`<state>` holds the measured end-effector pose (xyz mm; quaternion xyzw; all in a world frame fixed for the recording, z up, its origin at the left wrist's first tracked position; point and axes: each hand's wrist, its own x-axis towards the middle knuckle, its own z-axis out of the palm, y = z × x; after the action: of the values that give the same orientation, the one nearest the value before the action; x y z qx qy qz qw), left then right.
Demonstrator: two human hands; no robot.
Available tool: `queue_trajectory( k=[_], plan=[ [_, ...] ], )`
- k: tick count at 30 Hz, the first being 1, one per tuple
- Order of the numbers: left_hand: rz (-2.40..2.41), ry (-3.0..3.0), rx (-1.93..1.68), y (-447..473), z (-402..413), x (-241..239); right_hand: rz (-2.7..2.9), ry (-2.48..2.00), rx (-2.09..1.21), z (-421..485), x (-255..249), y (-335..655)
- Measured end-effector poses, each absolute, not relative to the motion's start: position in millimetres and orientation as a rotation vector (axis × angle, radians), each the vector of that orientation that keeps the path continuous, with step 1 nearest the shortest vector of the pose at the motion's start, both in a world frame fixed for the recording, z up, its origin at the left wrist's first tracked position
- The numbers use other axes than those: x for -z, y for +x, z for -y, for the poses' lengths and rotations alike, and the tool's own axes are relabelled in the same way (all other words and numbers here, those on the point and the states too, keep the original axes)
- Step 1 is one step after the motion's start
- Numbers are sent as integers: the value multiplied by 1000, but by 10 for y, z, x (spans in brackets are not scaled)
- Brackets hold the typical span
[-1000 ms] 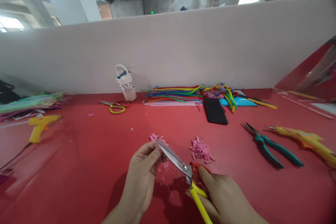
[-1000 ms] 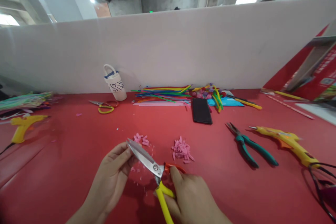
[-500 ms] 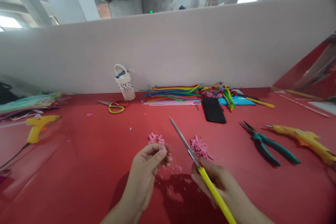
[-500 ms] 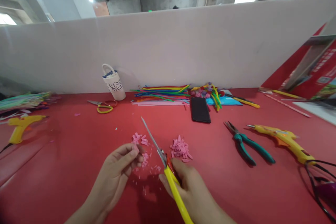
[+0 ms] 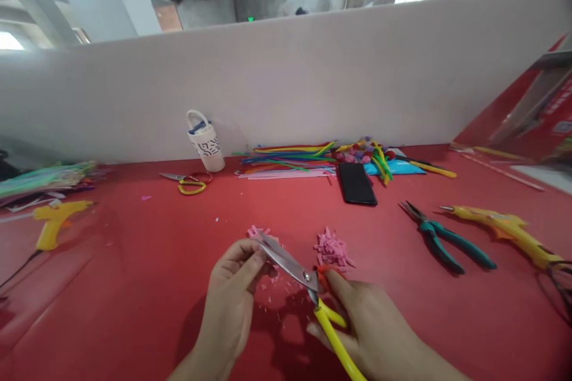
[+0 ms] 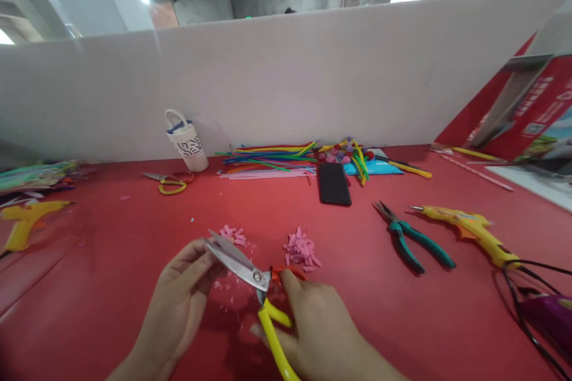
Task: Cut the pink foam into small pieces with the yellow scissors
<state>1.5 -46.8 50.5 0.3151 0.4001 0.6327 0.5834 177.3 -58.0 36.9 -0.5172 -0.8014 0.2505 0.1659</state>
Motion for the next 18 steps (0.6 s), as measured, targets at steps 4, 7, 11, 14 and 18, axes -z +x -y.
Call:
queue_trajectory(
  k=[4, 7, 11, 14, 18],
  plan=[
    [-893, 710, -1519, -41, 462, -523, 2426, -1466, -506, 560, -290, 1774],
    [-900, 702, -1509, -47, 467, -515, 2466, -1450, -444, 554, -254, 1794],
    [-904, 723, -1497, -45, 473, -510, 2500, -1422, -388, 558, -242, 1808],
    [-911, 736, -1488, -46, 480, -514, 2506, -1415, -357, 561, -245, 1803],
    [-912, 744, -1481, -46, 487, -518, 2500, -1378, -324, 566, -236, 1804]
  ],
)
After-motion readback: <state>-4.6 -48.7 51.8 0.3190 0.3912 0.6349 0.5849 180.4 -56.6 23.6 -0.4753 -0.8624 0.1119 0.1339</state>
